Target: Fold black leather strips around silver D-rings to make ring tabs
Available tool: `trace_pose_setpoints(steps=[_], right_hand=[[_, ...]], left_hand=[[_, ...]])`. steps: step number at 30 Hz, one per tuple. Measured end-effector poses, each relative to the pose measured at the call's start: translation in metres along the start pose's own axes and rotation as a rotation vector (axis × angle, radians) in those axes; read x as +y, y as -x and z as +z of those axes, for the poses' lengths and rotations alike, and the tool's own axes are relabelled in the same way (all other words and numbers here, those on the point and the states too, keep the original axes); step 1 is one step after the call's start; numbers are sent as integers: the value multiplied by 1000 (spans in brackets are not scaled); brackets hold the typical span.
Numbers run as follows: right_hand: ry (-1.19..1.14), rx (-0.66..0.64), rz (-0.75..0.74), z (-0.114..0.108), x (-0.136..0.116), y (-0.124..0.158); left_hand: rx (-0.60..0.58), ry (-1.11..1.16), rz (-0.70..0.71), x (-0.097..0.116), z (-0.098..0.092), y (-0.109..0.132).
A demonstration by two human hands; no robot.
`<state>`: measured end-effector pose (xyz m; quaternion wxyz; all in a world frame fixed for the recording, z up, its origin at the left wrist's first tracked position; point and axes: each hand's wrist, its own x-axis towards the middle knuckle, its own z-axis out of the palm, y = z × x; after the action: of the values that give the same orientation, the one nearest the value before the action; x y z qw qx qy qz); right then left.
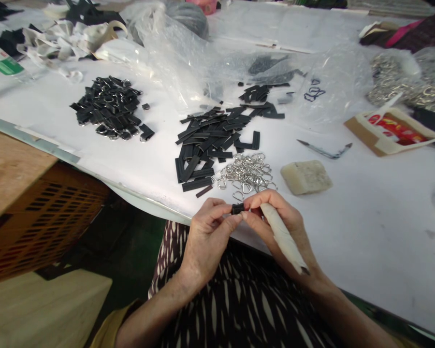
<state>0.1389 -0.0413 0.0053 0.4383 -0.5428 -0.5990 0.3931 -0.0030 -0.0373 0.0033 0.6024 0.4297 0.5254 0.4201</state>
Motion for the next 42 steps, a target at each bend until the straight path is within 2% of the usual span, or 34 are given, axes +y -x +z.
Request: trace_pose_setpoints(steps=[2, 7, 17, 42], right_hand=[[-18, -21, 11, -1, 0, -1], [-109, -65, 115, -1, 2, -3], [-100, -64, 131, 1, 6, -2], [-35, -6, 118, 6, 7, -2]], left_hand=[[-14, -13, 10, 2, -1, -1], [-132, 200, -134, -1, 2, 0], [-46, 281, -190, -7, 2, -1], [-7, 413, -245, -15, 2, -5]])
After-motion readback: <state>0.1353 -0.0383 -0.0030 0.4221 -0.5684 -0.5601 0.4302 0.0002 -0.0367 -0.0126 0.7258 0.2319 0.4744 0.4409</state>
